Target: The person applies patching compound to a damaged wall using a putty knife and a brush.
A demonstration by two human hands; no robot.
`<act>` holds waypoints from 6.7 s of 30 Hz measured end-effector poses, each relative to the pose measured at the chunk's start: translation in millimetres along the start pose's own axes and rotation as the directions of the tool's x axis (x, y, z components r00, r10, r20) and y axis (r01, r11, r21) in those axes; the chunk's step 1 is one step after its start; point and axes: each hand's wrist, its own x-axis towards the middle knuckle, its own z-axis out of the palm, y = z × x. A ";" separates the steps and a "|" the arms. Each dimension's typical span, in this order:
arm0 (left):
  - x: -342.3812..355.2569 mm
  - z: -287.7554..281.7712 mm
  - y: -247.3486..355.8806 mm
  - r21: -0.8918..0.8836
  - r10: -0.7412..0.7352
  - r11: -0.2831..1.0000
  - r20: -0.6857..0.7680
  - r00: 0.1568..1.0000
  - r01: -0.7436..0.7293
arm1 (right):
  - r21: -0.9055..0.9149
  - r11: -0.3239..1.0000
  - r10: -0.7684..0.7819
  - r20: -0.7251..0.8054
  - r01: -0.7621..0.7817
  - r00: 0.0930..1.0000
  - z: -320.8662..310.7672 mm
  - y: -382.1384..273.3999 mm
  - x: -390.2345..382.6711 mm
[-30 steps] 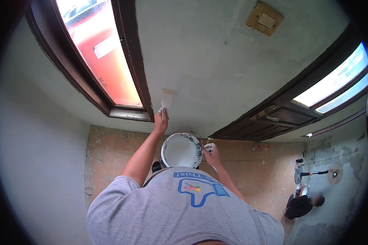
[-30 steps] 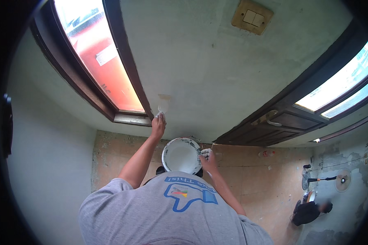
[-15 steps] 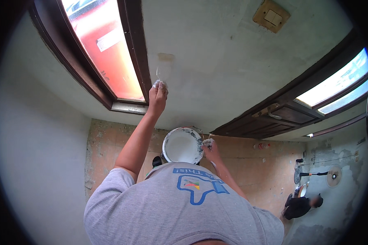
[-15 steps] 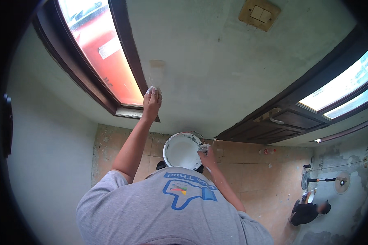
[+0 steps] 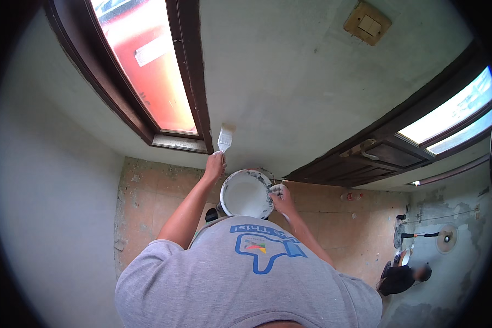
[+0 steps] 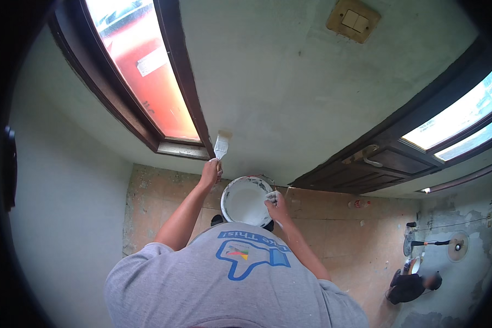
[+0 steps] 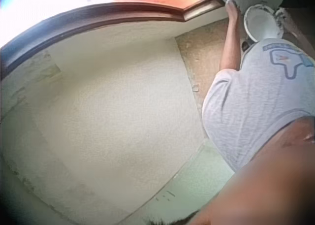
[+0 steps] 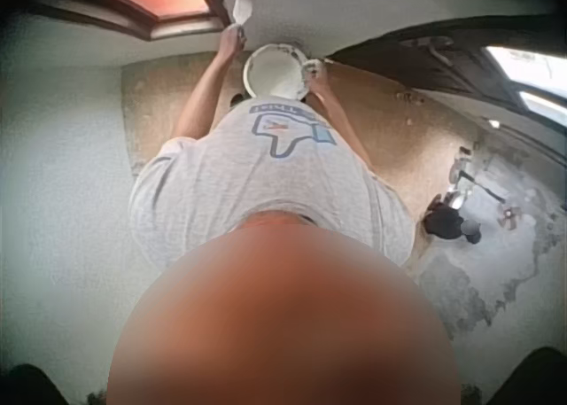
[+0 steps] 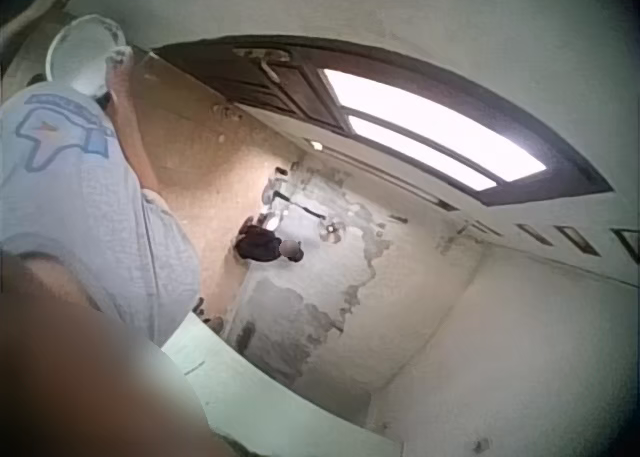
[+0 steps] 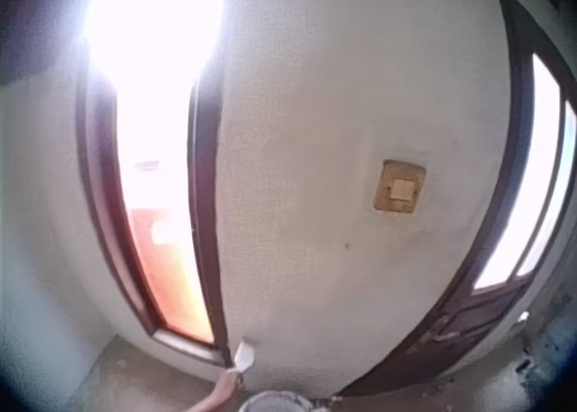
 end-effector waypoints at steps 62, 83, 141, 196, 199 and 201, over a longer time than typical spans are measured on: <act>-137.0 25.5 -190.6 0.962 -0.580 0.209 0.267 0.769 -0.176 | -0.922 0.094 0.403 0.381 0.376 0.832 134.6 135.3 -23.3; -145.1 27.4 -202.5 0.979 -0.694 0.149 0.201 0.691 -0.135 | -0.911 0.229 0.183 0.387 0.344 0.904 131.7 142.7 -50.1; -194.9 -131.6 -57.7 0.088 -0.292 0.954 0.027 0.956 0.288 | 0.651 0.744 0.160 0.046 -0.151 0.986 69.6 -31.6 -69.5; 8.1 -211.3 89.4 0.214 -0.284 0.957 0.554 0.783 0.195 | -0.537 0.822 -0.484 -0.482 0.191 0.730 190.1 -318.0 17.8; 9.2 -209.6 87.0 0.223 -0.292 0.955 0.559 0.776 0.198 | -0.553 0.784 -0.589 -0.518 0.283 0.620 195.9 -332.7 22.9; 7.5 -207.6 86.2 0.233 -0.295 0.953 0.568 0.768 0.194 | -0.563 0.795 -0.548 -0.504 0.226 0.668 203.2 -326.0 36.7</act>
